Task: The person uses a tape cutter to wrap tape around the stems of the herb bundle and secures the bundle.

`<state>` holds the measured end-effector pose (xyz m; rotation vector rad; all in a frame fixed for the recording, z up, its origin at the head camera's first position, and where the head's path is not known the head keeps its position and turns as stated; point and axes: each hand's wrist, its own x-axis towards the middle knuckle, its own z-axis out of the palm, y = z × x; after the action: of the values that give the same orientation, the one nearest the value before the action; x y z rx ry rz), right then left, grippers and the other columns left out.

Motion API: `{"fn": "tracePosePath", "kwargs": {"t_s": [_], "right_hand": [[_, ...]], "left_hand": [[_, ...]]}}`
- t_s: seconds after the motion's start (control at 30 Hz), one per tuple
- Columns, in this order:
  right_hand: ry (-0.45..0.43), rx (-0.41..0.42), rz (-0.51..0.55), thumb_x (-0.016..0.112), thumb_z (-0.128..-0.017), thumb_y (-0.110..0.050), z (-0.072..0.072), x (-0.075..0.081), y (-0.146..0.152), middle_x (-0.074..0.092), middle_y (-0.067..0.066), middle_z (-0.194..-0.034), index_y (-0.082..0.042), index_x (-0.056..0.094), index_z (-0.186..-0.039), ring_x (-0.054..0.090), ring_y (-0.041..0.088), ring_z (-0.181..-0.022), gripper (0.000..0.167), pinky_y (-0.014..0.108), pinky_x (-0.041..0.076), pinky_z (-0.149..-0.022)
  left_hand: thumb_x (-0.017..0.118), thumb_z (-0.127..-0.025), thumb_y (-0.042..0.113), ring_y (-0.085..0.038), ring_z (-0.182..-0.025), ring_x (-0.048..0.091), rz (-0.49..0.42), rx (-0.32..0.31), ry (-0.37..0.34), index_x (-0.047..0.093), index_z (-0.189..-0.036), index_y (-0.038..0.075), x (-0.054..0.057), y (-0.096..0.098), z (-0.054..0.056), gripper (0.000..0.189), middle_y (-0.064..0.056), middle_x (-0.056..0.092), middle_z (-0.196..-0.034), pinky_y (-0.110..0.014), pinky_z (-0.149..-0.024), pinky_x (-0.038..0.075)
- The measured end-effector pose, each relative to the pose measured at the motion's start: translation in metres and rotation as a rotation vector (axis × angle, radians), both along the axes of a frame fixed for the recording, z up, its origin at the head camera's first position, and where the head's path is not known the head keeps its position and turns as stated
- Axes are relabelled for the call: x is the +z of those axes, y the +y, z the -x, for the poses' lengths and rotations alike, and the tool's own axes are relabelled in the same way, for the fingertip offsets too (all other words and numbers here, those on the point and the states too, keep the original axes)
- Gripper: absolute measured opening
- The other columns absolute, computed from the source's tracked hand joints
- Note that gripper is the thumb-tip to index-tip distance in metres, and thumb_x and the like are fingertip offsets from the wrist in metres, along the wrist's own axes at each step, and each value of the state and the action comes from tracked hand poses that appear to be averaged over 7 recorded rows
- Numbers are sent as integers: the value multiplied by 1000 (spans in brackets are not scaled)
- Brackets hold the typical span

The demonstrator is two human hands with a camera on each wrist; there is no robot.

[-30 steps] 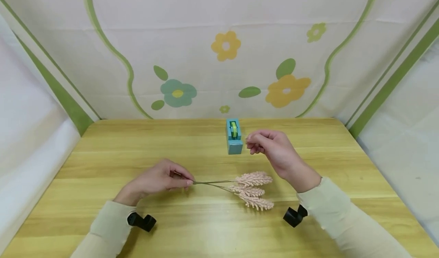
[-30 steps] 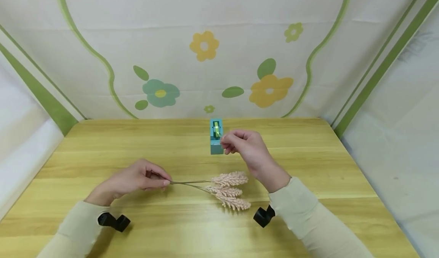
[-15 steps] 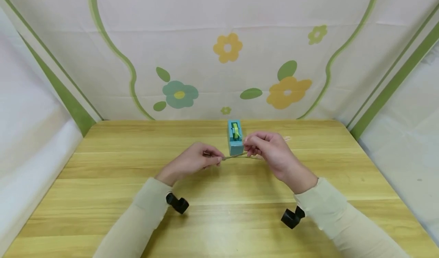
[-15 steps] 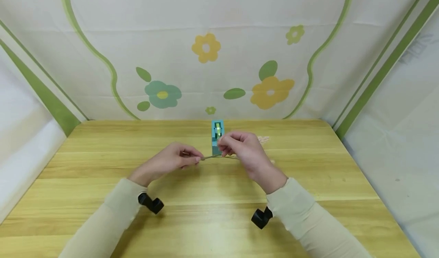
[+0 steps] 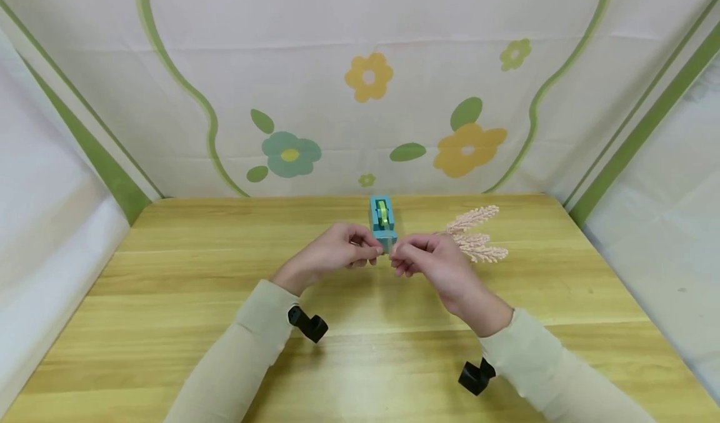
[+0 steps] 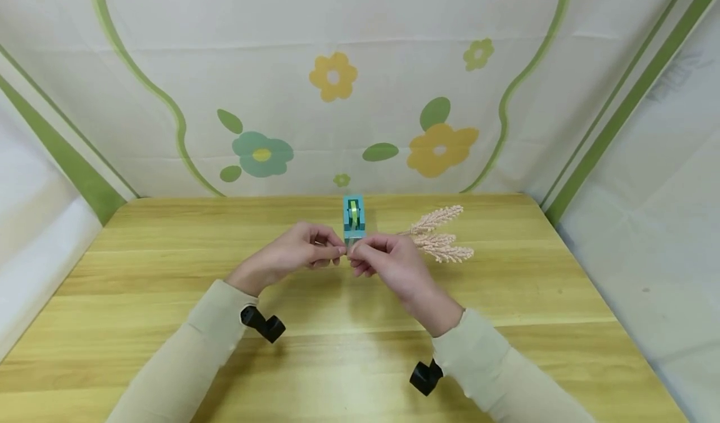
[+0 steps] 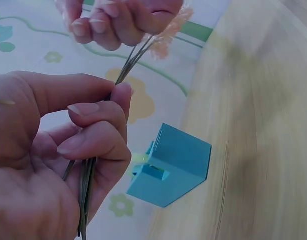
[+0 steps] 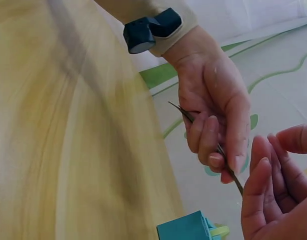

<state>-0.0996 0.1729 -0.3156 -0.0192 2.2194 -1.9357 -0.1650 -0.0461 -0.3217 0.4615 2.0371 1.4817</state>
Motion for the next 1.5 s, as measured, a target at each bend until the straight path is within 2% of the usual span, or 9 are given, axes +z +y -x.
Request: {"fn": "tracePosePath", "kwargs": {"t_s": [0.17,0.4,0.53,0.67,0.77,0.97,1.13,1.3,1.5], "right_hand": [[-26,-13,-10,65,-105,-13,-7,-7,0,75,0,-87,7,74,-108,71,18,-82,23,34,58,-76],[-42,-19,-1,67,-105,-14,-13,-16,-1,75,0,-87,8,74,-110,72,18,-82,24,36,59,-76],[-32,-19,13,68,-105,-15,-17,-18,-1,77,3,-88,6,75,-108,75,18,-81,23,34,61,-71],[-13,-35,6,70,-104,-15,-21,-20,-1,79,7,-87,8,76,-107,77,18,-79,24,33,61,-66],[-25,-55,-6,70,-104,-14,-25,-22,-2,79,6,-87,8,77,-108,77,18,-75,23,31,60,-63],[-60,-98,15,71,-102,-12,-29,-26,-3,78,4,-87,9,76,-111,73,16,-64,23,26,54,-54],[-53,-128,28,71,-101,-10,-32,-30,-4,78,5,-87,5,78,-107,73,17,-64,18,26,54,-55],[-47,-160,36,69,-101,-9,-33,-33,-7,78,6,-86,10,76,-108,72,17,-65,21,27,55,-56],[-81,-176,52,68,-100,-8,-34,-37,-9,78,4,-84,11,75,-108,71,15,-65,21,26,55,-57]], "left_hand": [[68,-106,15,-16,-67,44,-11,-11,-20,77,-113,1,2,1,-1,18,-4,71,-91,-31,-67,38],[69,-105,14,-15,-63,44,13,-23,-19,79,-106,3,5,2,-3,15,-2,71,-86,-29,-64,38],[70,-104,16,-14,-61,44,19,-28,-23,80,-103,5,5,2,-4,14,-2,71,-84,-28,-62,37],[71,-104,16,-14,-60,43,15,-43,-30,80,-105,3,4,2,-6,15,-3,72,-84,-28,-61,37],[71,-104,15,-13,-59,43,10,-51,-35,80,-107,1,3,2,-6,16,-4,72,-84,-27,-59,36],[70,-104,15,-13,-59,44,-7,-63,-34,81,-104,6,2,2,-7,14,-1,72,-83,-26,-58,35],[71,-103,14,-13,-59,44,-12,-65,-35,82,-104,6,2,3,-7,13,0,73,-81,-25,-58,35],[71,-103,14,-12,-58,43,-12,-59,-45,81,-104,6,0,5,-8,13,-1,73,-82,-25,-57,33],[73,-103,17,-12,-56,42,23,-64,-22,79,-109,0,-4,6,-11,19,-4,73,-83,-27,-57,32]]}}
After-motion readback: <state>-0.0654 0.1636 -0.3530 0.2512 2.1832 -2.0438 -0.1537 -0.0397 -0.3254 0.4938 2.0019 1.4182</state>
